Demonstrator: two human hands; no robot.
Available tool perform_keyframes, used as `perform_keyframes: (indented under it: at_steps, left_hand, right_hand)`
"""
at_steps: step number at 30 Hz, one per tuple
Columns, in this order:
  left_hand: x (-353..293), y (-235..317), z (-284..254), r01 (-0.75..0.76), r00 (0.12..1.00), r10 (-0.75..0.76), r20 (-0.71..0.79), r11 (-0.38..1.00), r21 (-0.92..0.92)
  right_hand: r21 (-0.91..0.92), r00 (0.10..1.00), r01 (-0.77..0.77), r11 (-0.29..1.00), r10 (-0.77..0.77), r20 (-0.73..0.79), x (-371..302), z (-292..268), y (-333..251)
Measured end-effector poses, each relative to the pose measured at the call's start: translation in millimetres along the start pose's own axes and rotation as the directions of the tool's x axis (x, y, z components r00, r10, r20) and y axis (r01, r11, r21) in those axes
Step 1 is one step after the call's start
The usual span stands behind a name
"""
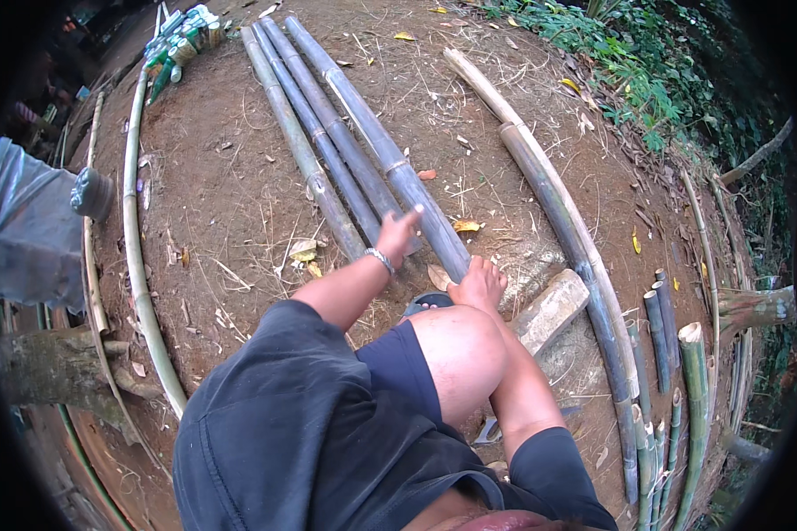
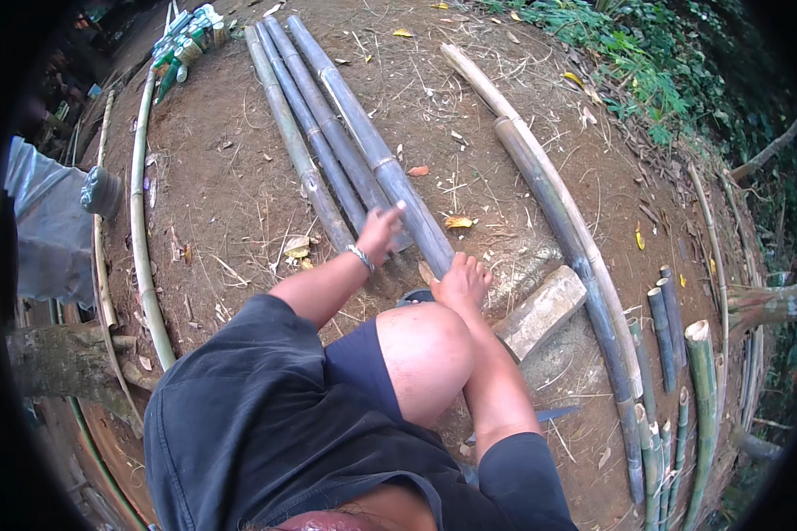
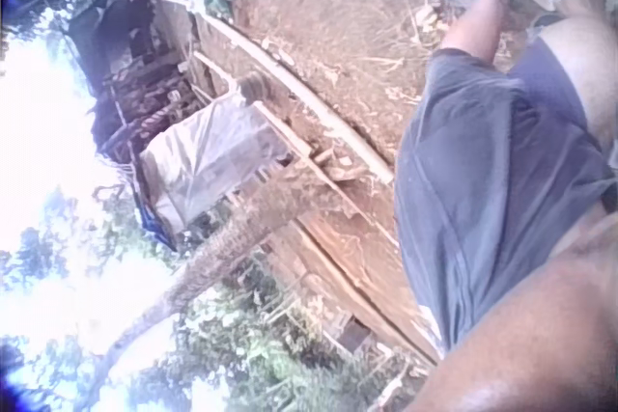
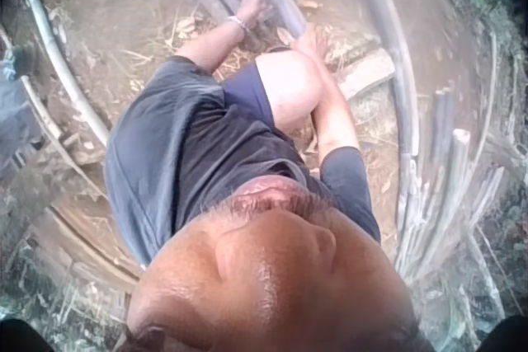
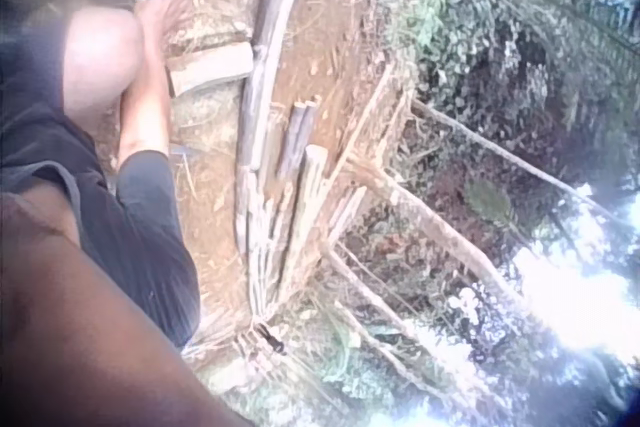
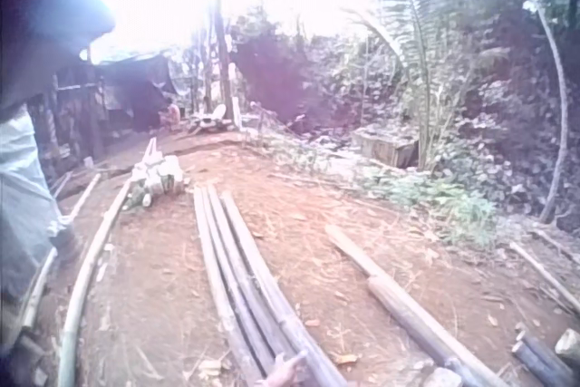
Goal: The person measures a bamboo pole with a tape measure and marks it. They then use a hand saw to cut the bamboo pole into smaller sections, placing the cut pieces on the ground.
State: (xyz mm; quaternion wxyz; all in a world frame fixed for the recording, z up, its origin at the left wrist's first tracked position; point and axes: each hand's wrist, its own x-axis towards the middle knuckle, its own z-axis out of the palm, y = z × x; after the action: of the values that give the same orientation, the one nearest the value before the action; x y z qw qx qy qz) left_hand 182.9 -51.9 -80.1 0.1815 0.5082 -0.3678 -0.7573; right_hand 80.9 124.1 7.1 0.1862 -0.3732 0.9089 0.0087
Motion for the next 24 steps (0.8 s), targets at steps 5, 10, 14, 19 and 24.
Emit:
perform_keyframes:
  at_steps: [5, 10, 14, 19, 24]
  left_hand:
    - [-25.8, -51.7, 23.7, 0.328, 0.866, -0.252, 0.431, 0.938, -0.111]
    - [-4.9, -68.2, 55.4, 0.135, 0.974, -0.118, 0.191, 0.987, -0.081]
    - [20.2, -66.1, 80.3, 0.056, 0.998, -0.055, 0.012, 0.995, -0.079]
    - [60.7, -78.0, 76.3, 0.065, 0.948, -0.038, -0.317, 0.995, 0.075]
    - [86.6, -71.0, 71.3, 0.149, 0.888, 0.057, -0.456, 0.903, 0.403]
  right_hand:
    - [0.126, 0.984, 0.125, 0.984, -0.106, -0.147, 6.4, 15.4, -4.2]
    - [0.344, 0.996, 0.089, 0.935, -0.086, -0.024, -28.3, 44.6, 61.2]
    - [0.495, 0.985, -0.17, 0.852, 0.138, 0.101, -111.4, 95.5, 173.2]
    - [0.453, 0.863, -0.505, 0.735, 0.445, 0.239, -232.3, 107.7, 235.0]
    - [0.546, 0.737, -0.651, 0.527, 0.612, 0.287, -304.5, 145.1, 253.8]
